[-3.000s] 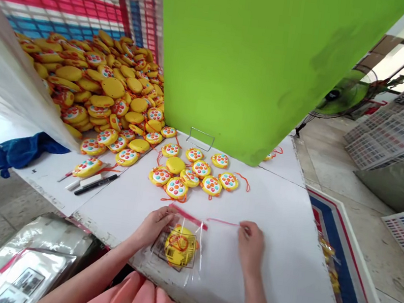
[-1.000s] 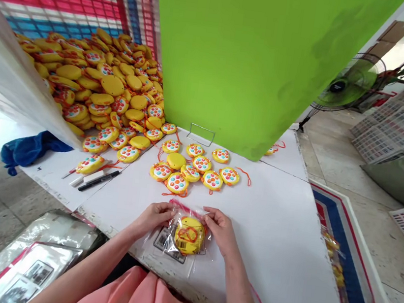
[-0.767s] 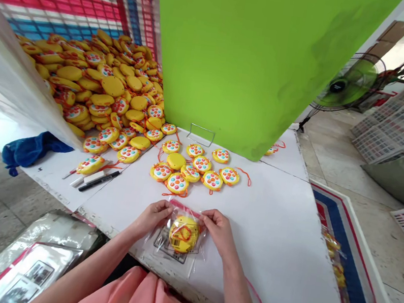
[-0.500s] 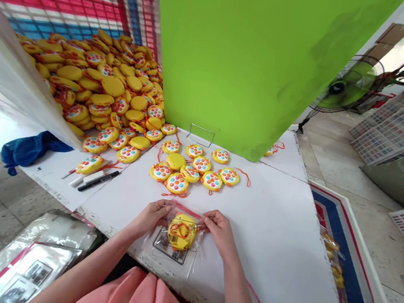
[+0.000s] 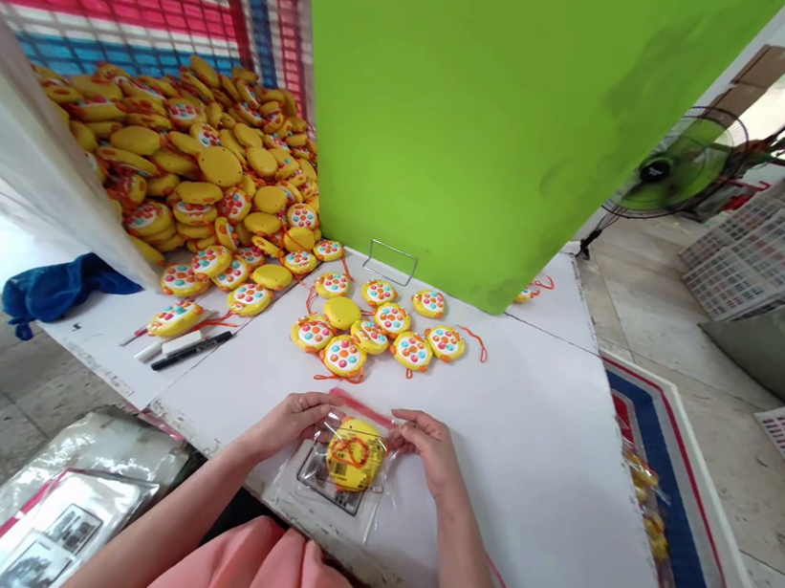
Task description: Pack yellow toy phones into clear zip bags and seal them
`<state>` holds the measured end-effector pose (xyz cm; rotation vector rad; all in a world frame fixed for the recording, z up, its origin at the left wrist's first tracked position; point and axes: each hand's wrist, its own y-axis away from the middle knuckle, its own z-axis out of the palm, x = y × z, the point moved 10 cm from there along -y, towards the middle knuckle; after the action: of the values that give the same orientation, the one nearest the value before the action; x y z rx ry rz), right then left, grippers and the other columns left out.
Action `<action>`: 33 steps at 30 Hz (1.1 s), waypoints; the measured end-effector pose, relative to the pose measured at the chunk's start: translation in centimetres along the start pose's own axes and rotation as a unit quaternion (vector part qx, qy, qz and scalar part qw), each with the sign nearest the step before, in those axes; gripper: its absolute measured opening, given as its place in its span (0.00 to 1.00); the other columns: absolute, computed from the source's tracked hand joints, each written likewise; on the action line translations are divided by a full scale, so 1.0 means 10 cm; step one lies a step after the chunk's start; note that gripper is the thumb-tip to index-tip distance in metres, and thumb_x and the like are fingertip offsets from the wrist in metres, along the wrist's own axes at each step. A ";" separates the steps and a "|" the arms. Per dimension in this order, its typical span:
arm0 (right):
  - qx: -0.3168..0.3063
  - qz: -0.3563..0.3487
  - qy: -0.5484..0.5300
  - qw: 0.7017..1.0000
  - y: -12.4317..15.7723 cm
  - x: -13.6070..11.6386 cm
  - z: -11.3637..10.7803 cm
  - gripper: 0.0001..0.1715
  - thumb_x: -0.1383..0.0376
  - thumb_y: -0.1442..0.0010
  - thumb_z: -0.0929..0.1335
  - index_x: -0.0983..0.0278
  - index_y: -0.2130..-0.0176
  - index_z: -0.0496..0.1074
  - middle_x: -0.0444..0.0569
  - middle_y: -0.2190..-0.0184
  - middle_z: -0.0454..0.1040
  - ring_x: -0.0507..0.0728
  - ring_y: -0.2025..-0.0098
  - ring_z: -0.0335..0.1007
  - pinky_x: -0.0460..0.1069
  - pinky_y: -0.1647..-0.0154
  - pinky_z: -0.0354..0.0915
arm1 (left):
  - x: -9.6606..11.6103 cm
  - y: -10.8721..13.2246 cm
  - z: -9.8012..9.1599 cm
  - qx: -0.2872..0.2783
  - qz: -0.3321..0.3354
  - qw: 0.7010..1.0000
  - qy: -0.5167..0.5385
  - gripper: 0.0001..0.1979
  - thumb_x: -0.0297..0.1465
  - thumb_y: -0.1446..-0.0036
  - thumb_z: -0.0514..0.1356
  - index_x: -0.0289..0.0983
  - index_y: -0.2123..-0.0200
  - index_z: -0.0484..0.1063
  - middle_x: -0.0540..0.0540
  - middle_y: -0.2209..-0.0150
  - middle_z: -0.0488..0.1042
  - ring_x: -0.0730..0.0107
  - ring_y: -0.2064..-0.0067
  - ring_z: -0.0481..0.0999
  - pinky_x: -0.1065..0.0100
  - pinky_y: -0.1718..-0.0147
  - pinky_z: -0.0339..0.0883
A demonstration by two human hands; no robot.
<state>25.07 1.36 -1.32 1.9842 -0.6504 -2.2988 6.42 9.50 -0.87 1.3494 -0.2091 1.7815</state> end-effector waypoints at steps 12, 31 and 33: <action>0.008 0.024 -0.005 1.000 0.00 0.02 -0.04 0.14 0.65 0.57 0.71 0.65 0.66 0.78 0.49 0.76 0.78 0.56 0.75 0.72 0.48 0.72 0.63 | 0.04 0.06 0.02 -0.026 0.021 0.999 -0.033 0.19 0.40 0.48 0.63 0.32 0.58 0.75 0.39 0.59 0.77 0.64 0.63 0.76 0.66 0.64 0.70; -0.006 -0.038 0.105 0.994 0.05 0.00 -0.01 0.07 0.61 0.53 0.66 0.61 0.76 0.72 0.44 0.82 0.69 0.53 0.78 0.63 0.48 0.78 0.58 | 0.10 0.07 0.04 -0.005 0.034 0.999 -0.030 0.08 0.32 0.56 0.57 0.33 0.74 0.72 0.46 0.74 0.72 0.71 0.76 0.71 0.70 0.76 0.68; -0.004 -0.066 0.158 0.985 0.04 -0.01 -0.07 0.13 0.55 0.47 0.64 0.58 0.72 0.73 0.47 0.75 0.73 0.58 0.74 0.68 0.51 0.75 0.63 | 0.09 0.10 0.05 0.011 0.037 0.999 -0.032 0.10 0.33 0.55 0.57 0.32 0.75 0.73 0.45 0.74 0.73 0.70 0.76 0.71 0.69 0.78 0.66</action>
<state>25.62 0.82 -1.17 2.3798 -0.4961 -1.9744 6.01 9.12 0.46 1.4324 -0.2791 1.8080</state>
